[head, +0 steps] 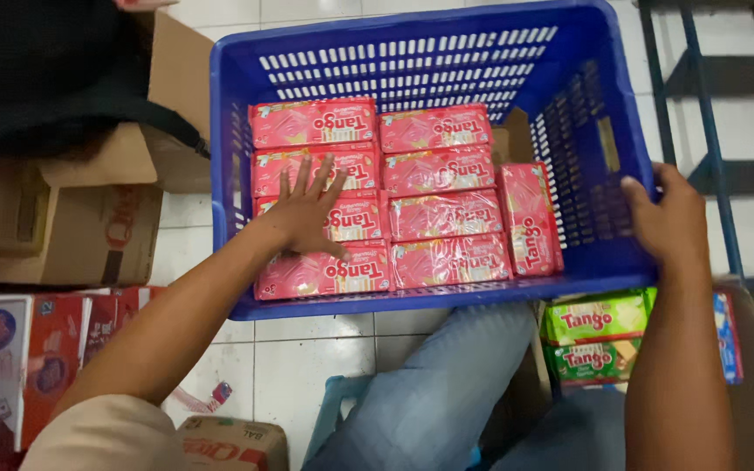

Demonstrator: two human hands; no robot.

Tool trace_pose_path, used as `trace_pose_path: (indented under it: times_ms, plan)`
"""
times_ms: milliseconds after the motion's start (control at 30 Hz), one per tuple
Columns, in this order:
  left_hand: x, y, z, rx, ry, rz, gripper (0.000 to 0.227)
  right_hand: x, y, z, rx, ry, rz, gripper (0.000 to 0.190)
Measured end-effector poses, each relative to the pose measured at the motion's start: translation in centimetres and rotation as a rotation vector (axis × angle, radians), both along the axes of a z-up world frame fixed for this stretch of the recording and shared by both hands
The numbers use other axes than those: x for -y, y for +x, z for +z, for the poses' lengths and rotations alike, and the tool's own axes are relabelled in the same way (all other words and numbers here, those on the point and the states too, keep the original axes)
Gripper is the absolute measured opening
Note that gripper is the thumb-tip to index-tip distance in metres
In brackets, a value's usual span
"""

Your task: The person transfers small boxes of Tango drink mix from a cardboard box into a blue plastic basket. They handle the boxes one by one, arranging them in rows within the basket.

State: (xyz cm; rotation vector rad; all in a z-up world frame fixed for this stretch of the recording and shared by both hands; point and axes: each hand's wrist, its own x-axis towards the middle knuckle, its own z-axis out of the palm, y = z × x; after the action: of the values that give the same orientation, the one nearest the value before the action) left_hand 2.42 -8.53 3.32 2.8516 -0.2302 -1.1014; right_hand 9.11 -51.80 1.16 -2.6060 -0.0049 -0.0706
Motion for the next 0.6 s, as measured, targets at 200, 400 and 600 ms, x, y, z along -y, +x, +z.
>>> trace_pose_path:
  times_ms: [200,400,600]
  plan:
    - [2.6,-0.7,-2.3,0.305,-0.278,-0.186,0.095,1.5,-0.2,-2.3,0.484,0.642,-0.119,0.012]
    - [14.1,-7.2,4.6,0.541,-0.879,-0.536,0.068,6.7,-9.2,-7.2,0.36,0.687,-0.303,0.018]
    - [24.7,-8.4,-0.6,0.225,-0.918,-0.82,0.053,14.1,-24.6,-15.6,0.122,0.658,-0.617,0.023]
